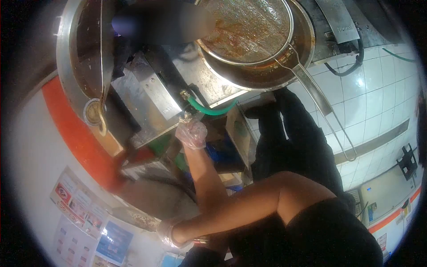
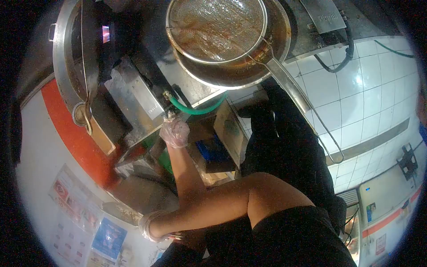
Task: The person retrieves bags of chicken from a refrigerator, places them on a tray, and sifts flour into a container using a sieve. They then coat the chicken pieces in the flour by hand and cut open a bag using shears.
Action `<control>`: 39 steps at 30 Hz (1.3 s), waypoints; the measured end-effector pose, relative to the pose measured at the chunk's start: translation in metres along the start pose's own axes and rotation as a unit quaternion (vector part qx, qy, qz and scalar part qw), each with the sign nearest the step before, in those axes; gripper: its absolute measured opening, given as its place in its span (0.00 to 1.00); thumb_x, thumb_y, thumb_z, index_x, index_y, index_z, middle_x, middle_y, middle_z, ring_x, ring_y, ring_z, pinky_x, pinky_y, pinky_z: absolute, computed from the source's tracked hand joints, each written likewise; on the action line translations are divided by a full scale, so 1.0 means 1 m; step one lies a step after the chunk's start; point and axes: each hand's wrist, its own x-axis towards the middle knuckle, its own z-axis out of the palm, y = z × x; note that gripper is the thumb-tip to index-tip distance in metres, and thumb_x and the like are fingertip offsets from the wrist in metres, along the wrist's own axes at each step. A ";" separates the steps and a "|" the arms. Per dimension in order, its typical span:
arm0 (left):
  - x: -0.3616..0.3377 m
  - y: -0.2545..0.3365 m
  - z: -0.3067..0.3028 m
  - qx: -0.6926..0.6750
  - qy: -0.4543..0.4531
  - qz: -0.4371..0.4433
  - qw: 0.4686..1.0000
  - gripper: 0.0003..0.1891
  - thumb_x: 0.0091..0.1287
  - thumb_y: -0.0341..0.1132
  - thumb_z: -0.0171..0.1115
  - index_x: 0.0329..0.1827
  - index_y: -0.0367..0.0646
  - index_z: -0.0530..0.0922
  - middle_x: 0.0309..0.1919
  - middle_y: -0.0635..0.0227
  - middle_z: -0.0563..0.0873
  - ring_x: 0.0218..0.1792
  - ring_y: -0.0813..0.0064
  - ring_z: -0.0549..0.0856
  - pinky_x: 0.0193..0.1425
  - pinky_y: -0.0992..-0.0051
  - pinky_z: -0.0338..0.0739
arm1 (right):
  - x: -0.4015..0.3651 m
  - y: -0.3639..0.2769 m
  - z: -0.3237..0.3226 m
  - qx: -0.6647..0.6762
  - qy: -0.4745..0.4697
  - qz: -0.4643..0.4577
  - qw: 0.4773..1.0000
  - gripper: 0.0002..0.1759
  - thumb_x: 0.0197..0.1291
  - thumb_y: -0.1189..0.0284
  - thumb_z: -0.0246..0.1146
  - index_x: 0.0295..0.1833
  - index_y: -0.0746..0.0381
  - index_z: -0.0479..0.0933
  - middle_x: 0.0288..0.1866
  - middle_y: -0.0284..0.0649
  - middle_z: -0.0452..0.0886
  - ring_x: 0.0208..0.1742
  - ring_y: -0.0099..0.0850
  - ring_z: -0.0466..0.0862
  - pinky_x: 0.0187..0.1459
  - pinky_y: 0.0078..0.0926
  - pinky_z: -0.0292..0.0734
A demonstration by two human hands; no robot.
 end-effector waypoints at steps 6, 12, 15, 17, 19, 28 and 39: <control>-0.006 -0.003 0.004 -0.022 -0.009 -0.011 1.000 0.09 0.69 0.32 0.45 0.39 0.40 0.74 0.27 0.63 0.81 0.15 0.81 0.69 0.14 0.85 0.65 | -0.014 -0.014 -0.004 -0.017 0.043 0.084 0.995 0.21 0.32 0.65 0.78 0.37 0.61 0.86 0.35 0.41 0.87 0.37 0.40 0.86 0.37 0.40 0.84; -0.010 -0.009 0.001 -0.081 -0.022 -0.023 0.996 0.09 0.70 0.32 0.45 0.40 0.40 0.74 0.28 0.62 0.82 0.14 0.81 0.69 0.13 0.85 0.65 | -0.003 0.001 0.001 0.021 -0.026 0.023 0.999 0.13 0.43 0.67 0.70 0.37 0.57 0.86 0.32 0.35 0.86 0.32 0.29 0.85 0.31 0.25 0.79; -0.011 -0.008 -0.016 -0.131 -0.257 -0.128 0.949 0.11 0.71 0.31 0.41 0.43 0.36 0.74 0.31 0.61 0.82 0.18 0.83 0.72 0.15 0.85 0.68 | -0.006 -0.003 -0.002 -0.021 -0.020 0.056 0.998 0.16 0.34 0.68 0.75 0.35 0.60 0.86 0.34 0.40 0.87 0.36 0.36 0.86 0.38 0.33 0.82; -0.022 -0.014 -0.022 -0.024 -0.250 -0.065 0.966 0.11 0.71 0.31 0.42 0.42 0.36 0.74 0.31 0.61 0.82 0.18 0.82 0.72 0.15 0.85 0.69 | -0.013 -0.002 -0.005 -0.063 -0.035 0.048 0.996 0.16 0.36 0.68 0.74 0.36 0.59 0.86 0.33 0.40 0.87 0.36 0.36 0.86 0.37 0.32 0.82; -0.030 -0.020 -0.037 0.195 -0.200 0.047 0.959 0.11 0.71 0.31 0.43 0.42 0.36 0.74 0.30 0.62 0.81 0.19 0.82 0.73 0.16 0.84 0.69 | -0.007 -0.003 -0.002 0.027 -0.028 0.098 0.994 0.16 0.40 0.67 0.71 0.39 0.59 0.86 0.31 0.41 0.86 0.33 0.34 0.86 0.35 0.31 0.81; -0.179 -0.059 -0.117 0.183 -0.059 0.044 0.980 0.10 0.70 0.34 0.48 0.39 0.39 0.76 0.30 0.66 0.80 0.27 0.79 0.77 0.31 0.80 0.76 | -0.024 -0.042 -0.083 0.374 -0.060 0.335 0.863 0.23 0.59 0.53 0.58 0.36 0.65 0.82 0.24 0.47 0.81 0.23 0.38 0.81 0.30 0.37 0.76; -0.419 0.030 -0.198 0.112 -0.083 0.195 0.971 0.07 0.61 0.32 0.61 0.36 0.36 0.81 0.31 0.59 0.85 0.32 0.69 0.84 0.37 0.71 0.80 | 0.023 -0.095 -0.057 0.421 0.042 0.475 0.771 0.16 0.62 0.61 0.63 0.31 0.64 0.76 0.14 0.31 0.70 0.10 0.22 0.68 0.11 0.22 0.64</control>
